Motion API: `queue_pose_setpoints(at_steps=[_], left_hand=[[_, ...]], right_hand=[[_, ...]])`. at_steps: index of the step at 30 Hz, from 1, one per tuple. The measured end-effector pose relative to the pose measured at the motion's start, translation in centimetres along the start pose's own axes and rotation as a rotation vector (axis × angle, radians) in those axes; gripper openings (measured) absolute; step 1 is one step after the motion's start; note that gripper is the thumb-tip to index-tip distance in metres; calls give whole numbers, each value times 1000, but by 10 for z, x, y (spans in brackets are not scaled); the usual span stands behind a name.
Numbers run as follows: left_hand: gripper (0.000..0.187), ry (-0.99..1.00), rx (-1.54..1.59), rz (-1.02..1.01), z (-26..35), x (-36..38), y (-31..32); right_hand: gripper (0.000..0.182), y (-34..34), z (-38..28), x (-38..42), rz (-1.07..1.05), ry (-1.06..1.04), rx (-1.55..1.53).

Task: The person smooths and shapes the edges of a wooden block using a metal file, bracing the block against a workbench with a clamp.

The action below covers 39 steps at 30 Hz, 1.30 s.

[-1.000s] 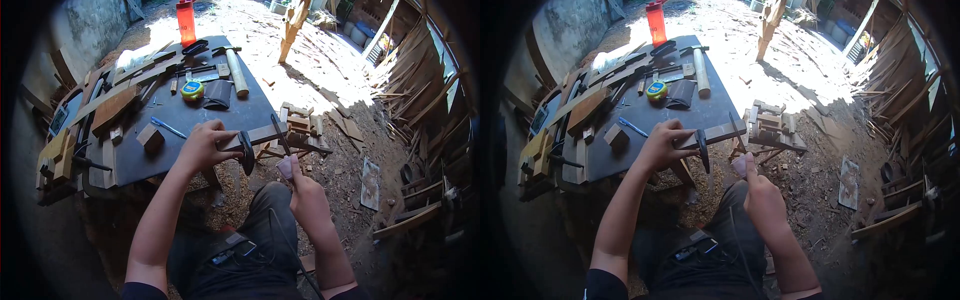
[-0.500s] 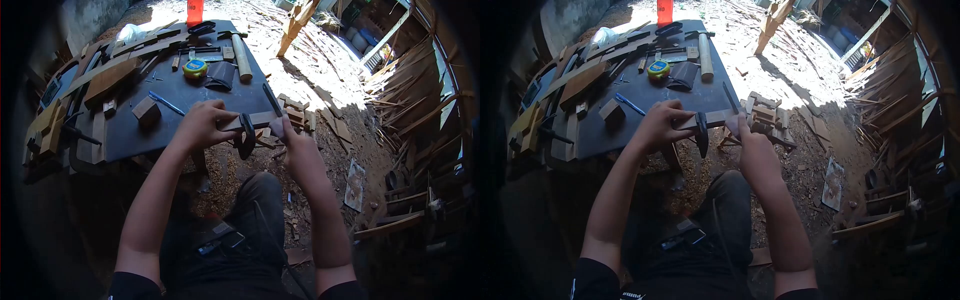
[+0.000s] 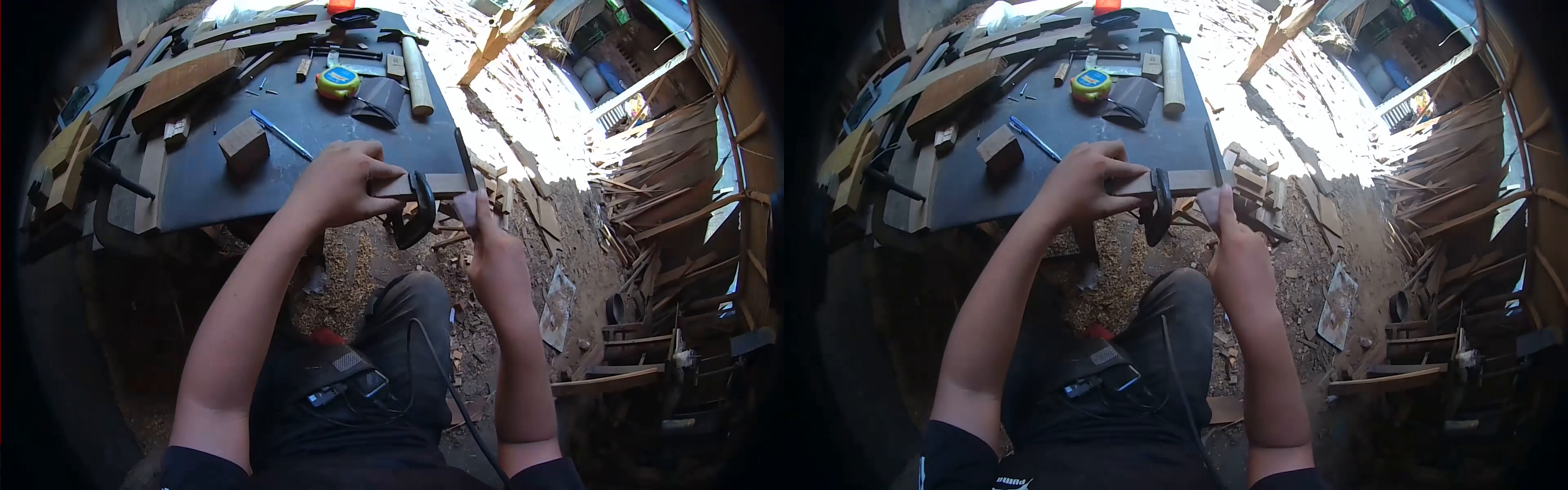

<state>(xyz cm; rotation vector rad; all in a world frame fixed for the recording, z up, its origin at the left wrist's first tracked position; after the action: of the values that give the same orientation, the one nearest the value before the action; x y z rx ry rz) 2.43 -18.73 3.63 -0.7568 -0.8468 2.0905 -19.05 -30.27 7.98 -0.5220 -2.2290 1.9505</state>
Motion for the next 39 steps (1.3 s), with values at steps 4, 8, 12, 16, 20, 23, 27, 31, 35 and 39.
queue_pose_setpoints(at_steps=[4,8,12,16,20,23,27,31,35,39], left_hand=[[44,55,30,36,-2,0,1],[40,-9,8,-54,0,-4,-2],[42,19,35,-6,2,0,-3],[41,51,13,15,3,-1,-5],[41,4,6,-23,5,0,-5],[42,37,1,18,4,1,-1],[43,17,2,25,3,-1,-6],[44,-9,-32,-36,8,2,-1],[43,36,-40,45,5,2,-1],[43,3,-15,-8,6,-1,-4]], right_hand=[[71,9,-4,33,95,-45,-51],[69,12,11,-29,74,7,-35],[66,31,6,20,265,-34,-51],[66,29,-2,29,260,-52,-56],[69,36,13,-9,274,-49,-30],[70,51,7,26,380,-76,-67],[71,57,9,35,339,-3,-112],[74,65,20,-13,599,-182,-52],[72,110,22,49,649,-121,-128],[74,78,25,1,625,-150,-113]])
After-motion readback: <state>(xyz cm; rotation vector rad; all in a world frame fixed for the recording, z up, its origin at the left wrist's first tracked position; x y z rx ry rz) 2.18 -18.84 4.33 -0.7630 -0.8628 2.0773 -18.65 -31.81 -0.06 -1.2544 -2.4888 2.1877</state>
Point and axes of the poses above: each hand's wrist, its own x-axis away from the middle knuckle, its own y-axis out of the palm, z = x × y, the point moved 4 cm from there along -x, towards the middle knuckle, and after that the axes turned 14 degrees about -y, right-handed, at the moved point
